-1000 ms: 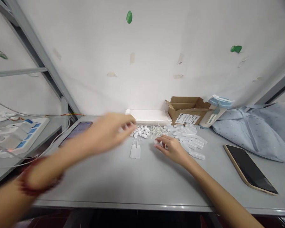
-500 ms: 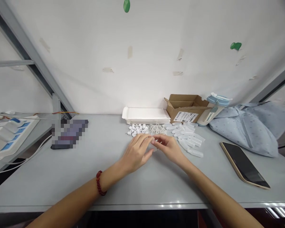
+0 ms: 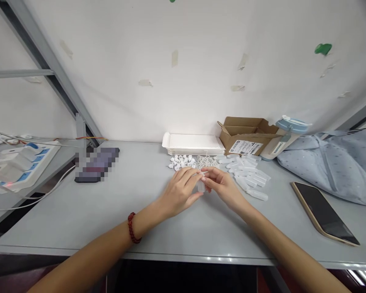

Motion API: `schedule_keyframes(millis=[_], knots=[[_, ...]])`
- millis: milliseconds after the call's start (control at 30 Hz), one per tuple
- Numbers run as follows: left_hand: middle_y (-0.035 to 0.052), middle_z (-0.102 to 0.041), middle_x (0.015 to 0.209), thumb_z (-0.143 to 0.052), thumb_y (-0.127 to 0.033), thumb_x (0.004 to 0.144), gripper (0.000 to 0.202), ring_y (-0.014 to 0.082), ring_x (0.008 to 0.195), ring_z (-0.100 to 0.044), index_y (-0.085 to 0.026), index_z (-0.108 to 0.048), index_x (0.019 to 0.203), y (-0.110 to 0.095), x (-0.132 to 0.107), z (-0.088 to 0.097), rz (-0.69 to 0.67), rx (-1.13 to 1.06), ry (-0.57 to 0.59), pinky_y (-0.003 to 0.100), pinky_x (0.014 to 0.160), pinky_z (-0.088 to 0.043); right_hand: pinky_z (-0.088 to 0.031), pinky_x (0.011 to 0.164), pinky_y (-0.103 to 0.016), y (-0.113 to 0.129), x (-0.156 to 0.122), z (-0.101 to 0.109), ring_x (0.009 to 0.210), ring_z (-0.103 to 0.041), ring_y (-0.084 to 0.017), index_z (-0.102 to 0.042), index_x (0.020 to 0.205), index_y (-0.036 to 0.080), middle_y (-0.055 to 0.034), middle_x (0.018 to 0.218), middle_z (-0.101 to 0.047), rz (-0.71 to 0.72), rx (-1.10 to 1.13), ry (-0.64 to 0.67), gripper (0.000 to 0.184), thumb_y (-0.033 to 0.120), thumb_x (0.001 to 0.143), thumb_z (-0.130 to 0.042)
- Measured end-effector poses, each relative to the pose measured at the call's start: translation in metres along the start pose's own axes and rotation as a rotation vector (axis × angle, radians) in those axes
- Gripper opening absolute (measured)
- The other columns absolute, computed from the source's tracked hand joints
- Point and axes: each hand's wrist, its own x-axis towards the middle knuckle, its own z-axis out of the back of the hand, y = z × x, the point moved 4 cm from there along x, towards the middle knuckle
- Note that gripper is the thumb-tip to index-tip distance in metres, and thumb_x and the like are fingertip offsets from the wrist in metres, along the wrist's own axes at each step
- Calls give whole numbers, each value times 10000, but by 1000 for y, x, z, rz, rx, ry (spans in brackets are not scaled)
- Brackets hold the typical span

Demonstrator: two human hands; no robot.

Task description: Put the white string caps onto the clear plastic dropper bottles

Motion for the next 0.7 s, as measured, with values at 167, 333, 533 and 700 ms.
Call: schedule_keyframes(millis=[167, 333, 533, 700], knots=[[117, -579, 1120, -625, -242, 803, 370, 270, 1079, -506, -167, -477, 1134, 0, -2, -1, 48, -34, -35, 461, 901, -459, -421, 549, -251, -1, 0, -2, 548, -475, -89, -584, 917, 162, -5, 733, -594, 13, -37, 11, 270, 384, 766, -611], [116, -577, 1126, -624, -243, 800, 369, 275, 1092, -499, -179, -480, 1133, 2, -3, -1, 82, -54, -44, 468, 908, -449, -422, 556, -255, -4, 1, -3, 568, -482, -98, -617, 945, 157, -15, 739, -606, 31, -83, 10, 290, 386, 768, -606], [85, -609, 1104, -672, -266, 757, 375, 270, 1066, -500, -196, -517, 1091, 5, -1, 1, 133, -75, -18, 454, 891, -443, -436, 552, -247, 0, 0, -6, 583, -505, -107, -648, 960, 166, -18, 737, -612, 30, -115, 63, 279, 378, 788, -591], [64, -631, 1054, -728, -264, 682, 386, 268, 1031, -488, -196, -552, 1019, 11, 1, 5, 222, -102, 47, 439, 864, -435, -429, 581, -249, -4, 1, -9, 584, -502, -106, -647, 996, 171, 7, 695, -569, 17, -132, 117, 274, 359, 811, -569]])
